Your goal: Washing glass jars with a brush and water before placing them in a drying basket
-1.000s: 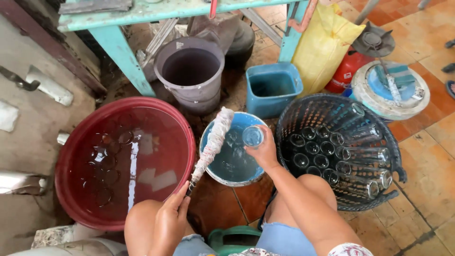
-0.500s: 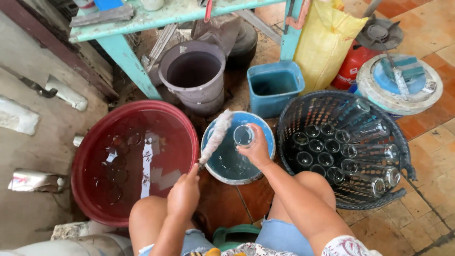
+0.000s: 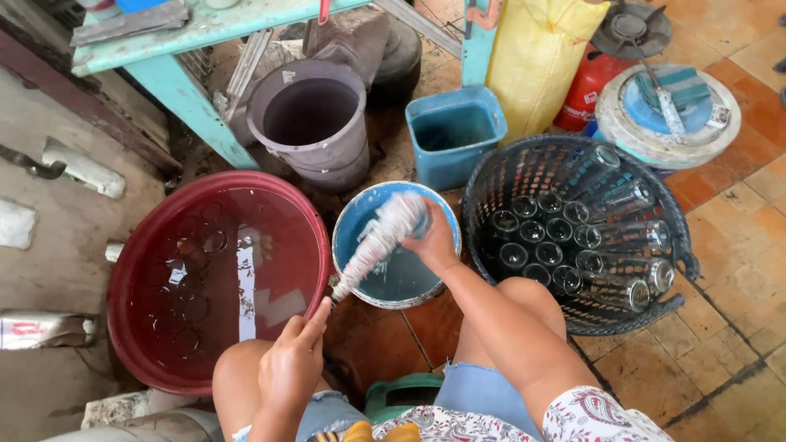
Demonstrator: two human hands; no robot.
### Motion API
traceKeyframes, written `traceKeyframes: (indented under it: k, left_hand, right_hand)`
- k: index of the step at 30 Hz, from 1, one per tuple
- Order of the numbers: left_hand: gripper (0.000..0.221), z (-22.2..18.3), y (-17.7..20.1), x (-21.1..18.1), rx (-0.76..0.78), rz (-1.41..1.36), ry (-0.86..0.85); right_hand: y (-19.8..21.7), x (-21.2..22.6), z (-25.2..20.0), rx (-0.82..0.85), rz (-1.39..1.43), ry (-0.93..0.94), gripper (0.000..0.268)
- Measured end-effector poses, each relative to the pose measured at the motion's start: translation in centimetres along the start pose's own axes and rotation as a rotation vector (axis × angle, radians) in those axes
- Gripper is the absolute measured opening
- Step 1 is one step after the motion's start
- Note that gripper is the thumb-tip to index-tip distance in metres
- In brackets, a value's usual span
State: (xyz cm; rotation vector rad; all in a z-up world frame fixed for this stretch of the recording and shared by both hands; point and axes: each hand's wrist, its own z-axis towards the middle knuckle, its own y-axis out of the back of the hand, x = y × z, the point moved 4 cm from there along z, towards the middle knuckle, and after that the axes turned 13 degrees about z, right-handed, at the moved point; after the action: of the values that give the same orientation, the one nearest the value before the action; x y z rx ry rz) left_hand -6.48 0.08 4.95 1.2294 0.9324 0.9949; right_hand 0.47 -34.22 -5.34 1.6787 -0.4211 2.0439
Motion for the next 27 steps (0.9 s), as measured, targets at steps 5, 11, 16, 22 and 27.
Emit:
traceKeyframes:
  k: [5,11,16,22,27]
  left_hand:
    - [0.068,0.2,-0.6,1.9,0.063,0.213,-0.059]
    - [0.061,1.0,0.3,0.9,0.123,0.100,-0.149]
    - [0.046,1.4,-1.7,3.9,0.130,-0.117,0.109]
    - [0.050,-1.0,-5.8,1.7,0.407,-0.995,0.557]
    - [0.048,-3.5,-10.6,-0.7,0.495,-1.169,0.712]
  right_hand:
    - [0.5,1.8,-0.1,-0.009,-0.021,0.091,0.081]
    - [0.4,0.1,-0.1,-0.012,0.022,0.008,0.084]
    - [2.5,2.4,1.2,-0.142,0.226,-0.058,0.090]
    - [4.3,2.8,2.7,-0.180,0.792,-0.198,0.074]
    - [4.8,0.9,2.8,-0.326,0.883,-0.535,0.086]
